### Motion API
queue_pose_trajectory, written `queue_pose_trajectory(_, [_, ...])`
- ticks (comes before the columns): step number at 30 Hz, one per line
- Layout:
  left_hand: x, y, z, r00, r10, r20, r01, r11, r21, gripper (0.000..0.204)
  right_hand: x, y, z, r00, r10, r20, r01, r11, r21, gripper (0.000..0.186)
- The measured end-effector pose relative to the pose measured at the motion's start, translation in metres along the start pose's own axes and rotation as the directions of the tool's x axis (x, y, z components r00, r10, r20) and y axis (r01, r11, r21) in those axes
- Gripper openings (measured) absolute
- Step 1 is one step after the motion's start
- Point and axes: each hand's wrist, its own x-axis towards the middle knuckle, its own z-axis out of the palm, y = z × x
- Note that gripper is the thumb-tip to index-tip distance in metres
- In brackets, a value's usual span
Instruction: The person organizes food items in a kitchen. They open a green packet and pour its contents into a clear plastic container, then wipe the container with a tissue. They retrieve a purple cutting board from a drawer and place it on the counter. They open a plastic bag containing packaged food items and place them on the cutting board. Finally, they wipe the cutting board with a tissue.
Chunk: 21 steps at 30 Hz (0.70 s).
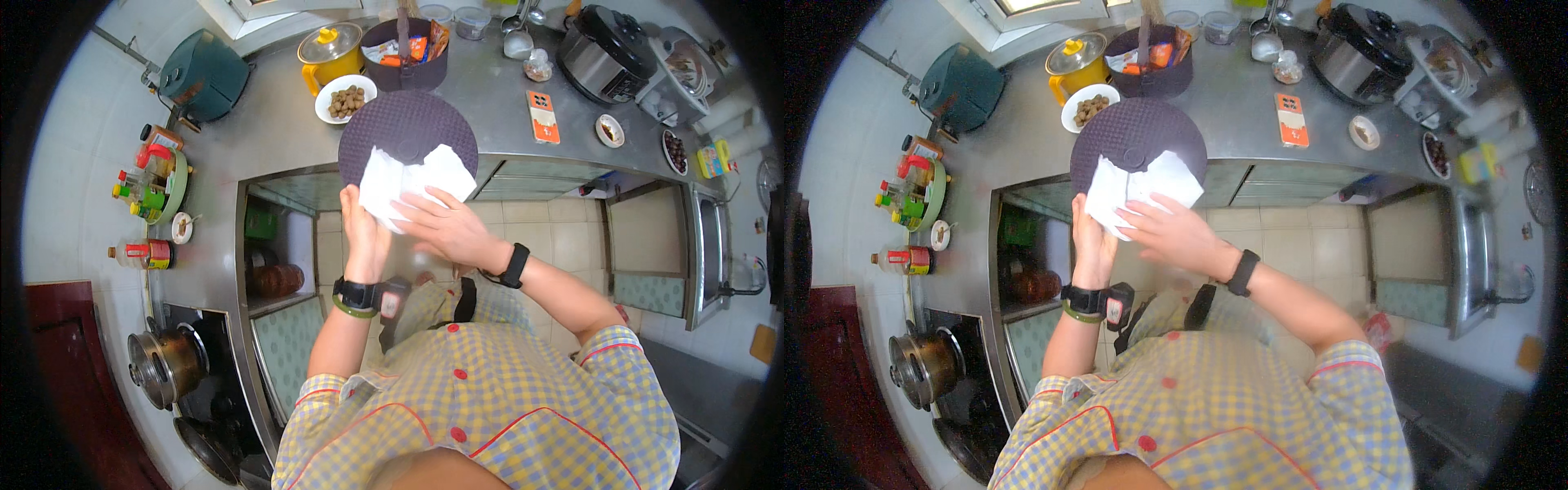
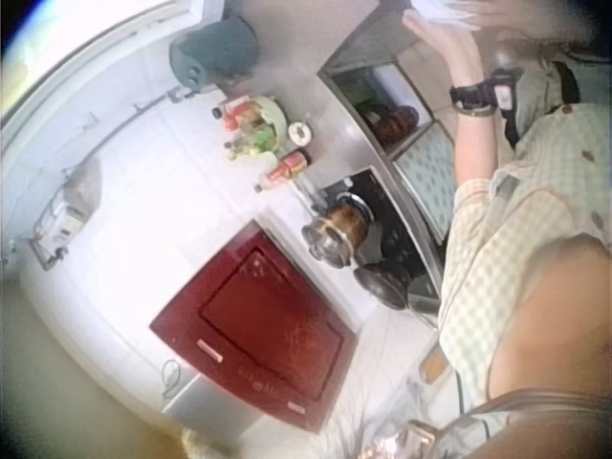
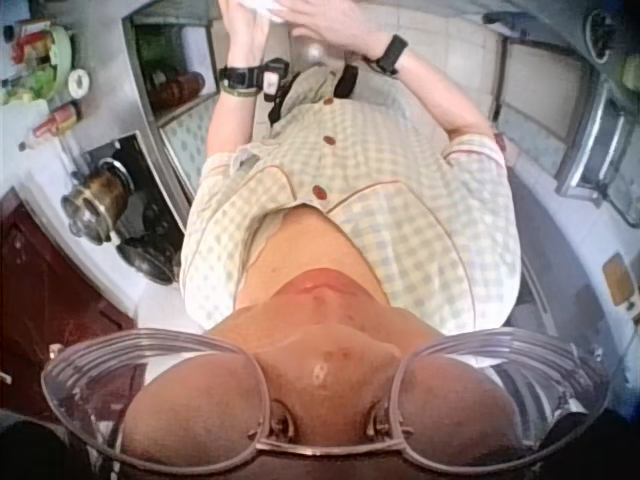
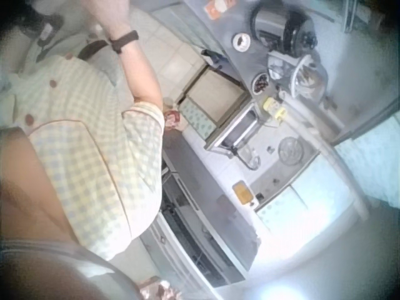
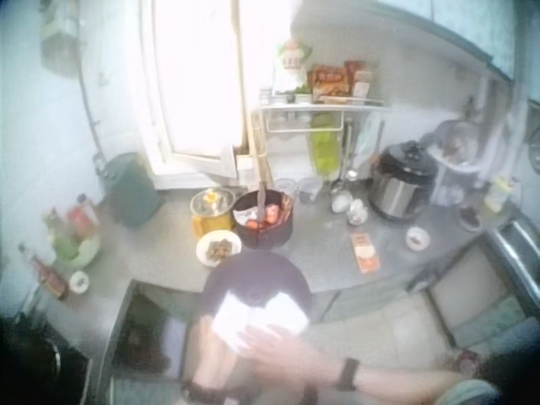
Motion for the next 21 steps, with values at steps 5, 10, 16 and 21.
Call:
queue_pose_trajectory(5, [-0.001,0.015,0.0,1.0,0.001,-0.021,-0.002,0.998,-0.058,0.028,-0.028,0.054,0.003,0.957,0.224,-0.185,-0.214,0.974,0.071,0.043])
queue_pose_trajectory(10, [0.015,0.021,0.001,0.998,-0.069,0.007,0.069,0.998,-0.004,0.024,-0.049,0.125,0.029,0.674,0.668,-0.314,-0.576,0.742,0.343,0.032])
queue_pose_trajectory(16, [0.045,0.004,0.021,0.994,-0.105,0.025,0.1,0.983,0.154,0.022,-0.031,0.23,0.037,0.605,0.794,-0.055,-0.696,0.561,0.449,0.045])
queue_pose_trajectory(21, [0.08,-0.007,0.05,0.991,-0.133,-0.011,0.132,0.972,0.196,0.022,0.005,0.249,0.018,0.705,0.705,-0.08,-0.617,0.665,0.422,0.041])
